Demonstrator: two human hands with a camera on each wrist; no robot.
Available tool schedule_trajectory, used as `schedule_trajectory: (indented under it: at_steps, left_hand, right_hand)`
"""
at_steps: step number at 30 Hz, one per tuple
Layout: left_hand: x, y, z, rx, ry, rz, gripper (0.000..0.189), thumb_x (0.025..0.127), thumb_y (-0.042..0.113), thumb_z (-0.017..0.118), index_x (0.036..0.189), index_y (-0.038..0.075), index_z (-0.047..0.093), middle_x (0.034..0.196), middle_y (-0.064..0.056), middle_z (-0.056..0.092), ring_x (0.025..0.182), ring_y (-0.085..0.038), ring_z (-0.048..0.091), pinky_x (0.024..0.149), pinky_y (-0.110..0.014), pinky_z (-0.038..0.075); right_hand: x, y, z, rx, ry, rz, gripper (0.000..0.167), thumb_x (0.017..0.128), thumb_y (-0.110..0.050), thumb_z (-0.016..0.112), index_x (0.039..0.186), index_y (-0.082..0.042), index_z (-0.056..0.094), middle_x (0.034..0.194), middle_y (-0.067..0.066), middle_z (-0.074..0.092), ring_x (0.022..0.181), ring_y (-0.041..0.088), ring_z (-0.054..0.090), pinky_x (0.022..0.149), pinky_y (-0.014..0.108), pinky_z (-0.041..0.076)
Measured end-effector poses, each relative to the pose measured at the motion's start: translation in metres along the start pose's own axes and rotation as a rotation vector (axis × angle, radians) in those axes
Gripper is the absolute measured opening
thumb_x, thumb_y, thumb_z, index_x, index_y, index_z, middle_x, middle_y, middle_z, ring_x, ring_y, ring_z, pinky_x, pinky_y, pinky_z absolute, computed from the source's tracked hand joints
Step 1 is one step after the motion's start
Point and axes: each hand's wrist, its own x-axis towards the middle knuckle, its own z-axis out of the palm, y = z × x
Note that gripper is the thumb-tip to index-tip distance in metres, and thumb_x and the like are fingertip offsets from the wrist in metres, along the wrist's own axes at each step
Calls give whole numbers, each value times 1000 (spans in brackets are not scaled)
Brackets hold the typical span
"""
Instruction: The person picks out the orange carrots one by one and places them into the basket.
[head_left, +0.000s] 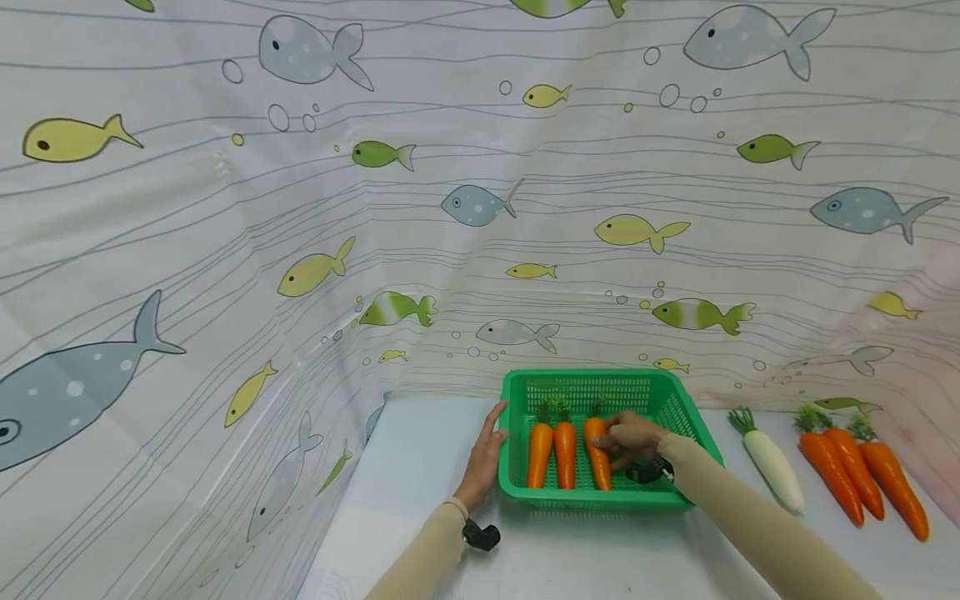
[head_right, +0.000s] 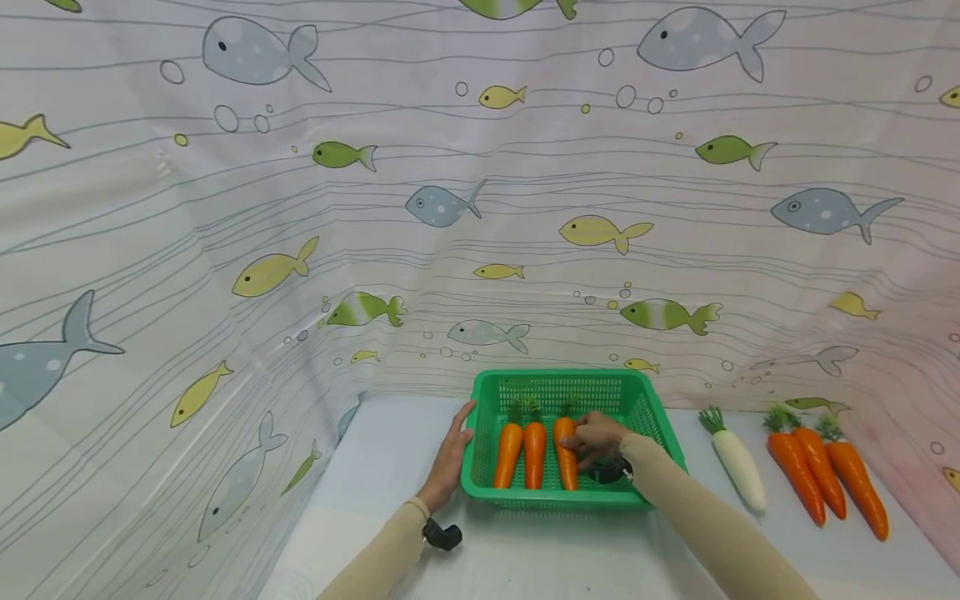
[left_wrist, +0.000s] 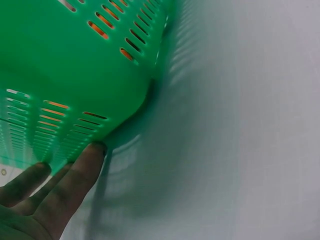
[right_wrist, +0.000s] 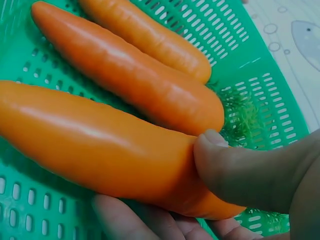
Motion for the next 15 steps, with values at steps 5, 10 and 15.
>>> schedule_trajectory:
  at_steps: [5,10,15]
  left_hand:
    - [0,0,0,4,2,-3,55,113,33,30,167,46,27,178,-2,23,163,-37,22,127,-71,18]
    - [0,0,0,5,6,6,55,114,30,30,167,45,27,178,-2,23,164,-38,21,127,-71,17]
    - [0,0,0,2,6,6,55,114,30,30,167,45,27,177,-3,24,164,-38,21,127,-71,16]
  right_hand:
    - [2,-5,5,-2,-43,6,69,102,-11,68,149,27,33,127,33,66,105,38,75,82,51,66]
    - [3,-8,12,9,-36,-4,65,100,-10,71,145,24,39,122,31,67,102,38,76,80,50,66]
    - [3,-10,16,-4,-5,9,59,98,-11,72,139,20,42,122,31,66,103,39,75,80,50,66]
